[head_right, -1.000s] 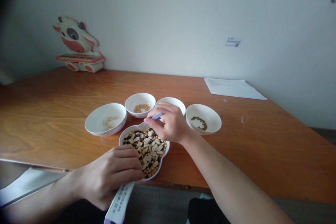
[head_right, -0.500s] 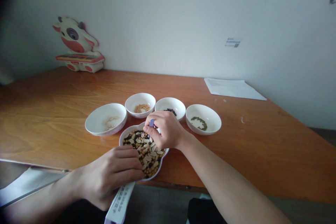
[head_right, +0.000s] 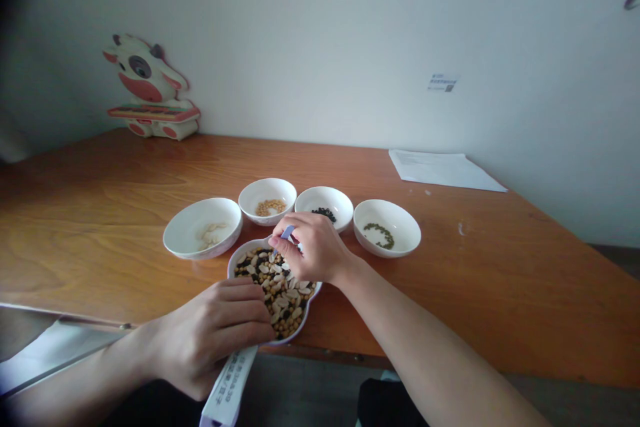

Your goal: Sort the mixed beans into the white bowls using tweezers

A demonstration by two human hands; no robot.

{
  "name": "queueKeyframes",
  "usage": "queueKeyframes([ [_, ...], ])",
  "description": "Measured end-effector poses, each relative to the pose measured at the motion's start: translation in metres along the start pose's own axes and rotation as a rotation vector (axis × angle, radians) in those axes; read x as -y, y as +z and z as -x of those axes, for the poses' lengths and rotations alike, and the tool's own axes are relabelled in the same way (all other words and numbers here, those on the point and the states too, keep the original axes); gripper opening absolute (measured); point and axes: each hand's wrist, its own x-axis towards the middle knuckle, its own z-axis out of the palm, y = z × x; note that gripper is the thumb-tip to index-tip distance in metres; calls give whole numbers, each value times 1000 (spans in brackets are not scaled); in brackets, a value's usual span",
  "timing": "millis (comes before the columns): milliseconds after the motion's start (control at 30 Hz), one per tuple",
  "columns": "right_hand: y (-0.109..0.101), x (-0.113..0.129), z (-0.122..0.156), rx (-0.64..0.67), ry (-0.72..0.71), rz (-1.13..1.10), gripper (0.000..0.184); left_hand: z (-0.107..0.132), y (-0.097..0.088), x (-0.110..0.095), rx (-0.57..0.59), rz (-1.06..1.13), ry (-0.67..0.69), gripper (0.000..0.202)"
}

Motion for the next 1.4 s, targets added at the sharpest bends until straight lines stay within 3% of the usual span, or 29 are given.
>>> queueKeyframes([
  [300, 3, -1, 1, 38, 47, 25, 15, -1, 0, 0, -1, 16, -2, 19],
  [767, 0, 3, 0, -70, 82, 96, 22, -1, 0, 0, -13, 22, 10, 21],
  [1400, 6, -1, 2, 24, 84, 103, 18, -1, -1, -1, 2, 26, -15, 21],
])
